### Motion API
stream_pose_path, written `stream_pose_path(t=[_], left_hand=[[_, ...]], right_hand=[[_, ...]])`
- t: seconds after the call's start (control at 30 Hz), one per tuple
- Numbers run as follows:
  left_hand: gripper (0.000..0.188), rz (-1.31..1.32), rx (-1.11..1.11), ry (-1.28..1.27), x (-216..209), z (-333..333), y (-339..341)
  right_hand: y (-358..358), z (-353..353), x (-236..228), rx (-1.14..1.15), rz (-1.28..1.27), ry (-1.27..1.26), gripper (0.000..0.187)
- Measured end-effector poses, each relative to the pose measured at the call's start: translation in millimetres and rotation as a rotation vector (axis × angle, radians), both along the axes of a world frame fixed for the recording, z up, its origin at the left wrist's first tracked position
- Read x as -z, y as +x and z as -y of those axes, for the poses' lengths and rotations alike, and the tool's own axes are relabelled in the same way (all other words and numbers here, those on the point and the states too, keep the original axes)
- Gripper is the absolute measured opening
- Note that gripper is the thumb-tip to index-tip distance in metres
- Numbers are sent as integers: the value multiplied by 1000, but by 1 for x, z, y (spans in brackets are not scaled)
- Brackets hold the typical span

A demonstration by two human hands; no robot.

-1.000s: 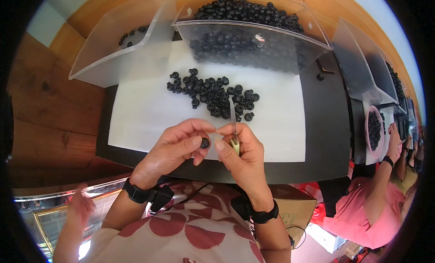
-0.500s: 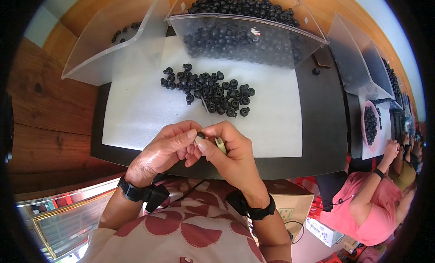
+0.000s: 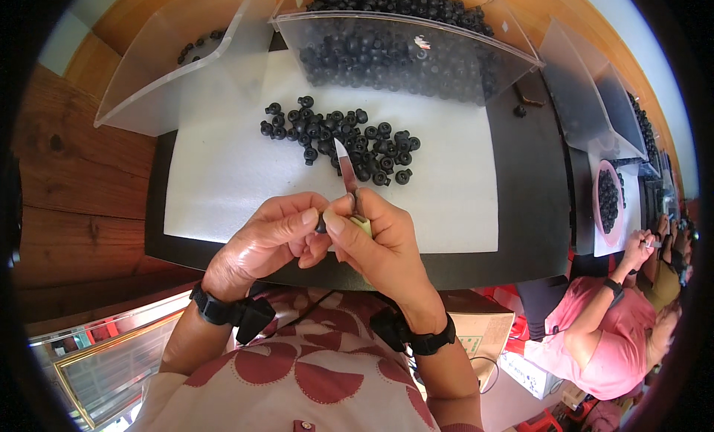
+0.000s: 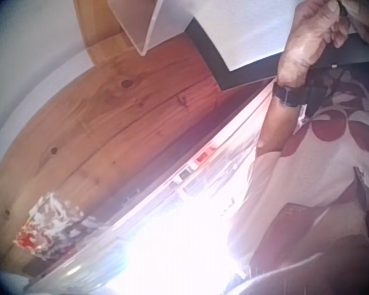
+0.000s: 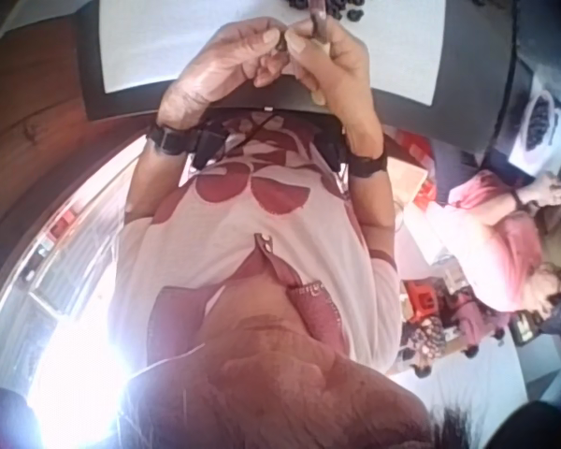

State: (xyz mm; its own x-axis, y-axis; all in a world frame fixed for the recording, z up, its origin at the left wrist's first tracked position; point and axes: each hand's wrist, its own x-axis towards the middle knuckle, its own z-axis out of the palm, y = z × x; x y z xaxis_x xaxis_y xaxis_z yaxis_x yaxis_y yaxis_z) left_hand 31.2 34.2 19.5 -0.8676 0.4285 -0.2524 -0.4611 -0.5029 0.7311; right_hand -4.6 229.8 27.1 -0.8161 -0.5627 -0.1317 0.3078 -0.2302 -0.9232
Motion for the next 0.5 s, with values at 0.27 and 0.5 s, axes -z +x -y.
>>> stream_pose_path(t=[0.27, 0.5], left_hand=[[36, -1, -28, 63, 3, 4, -8], [36, 11, -156, 100, 10, 10, -21]], right_hand=[[-8, 6, -4, -6, -20, 18, 13], [-12, -1, 6, 47, -427, 330, 27]])
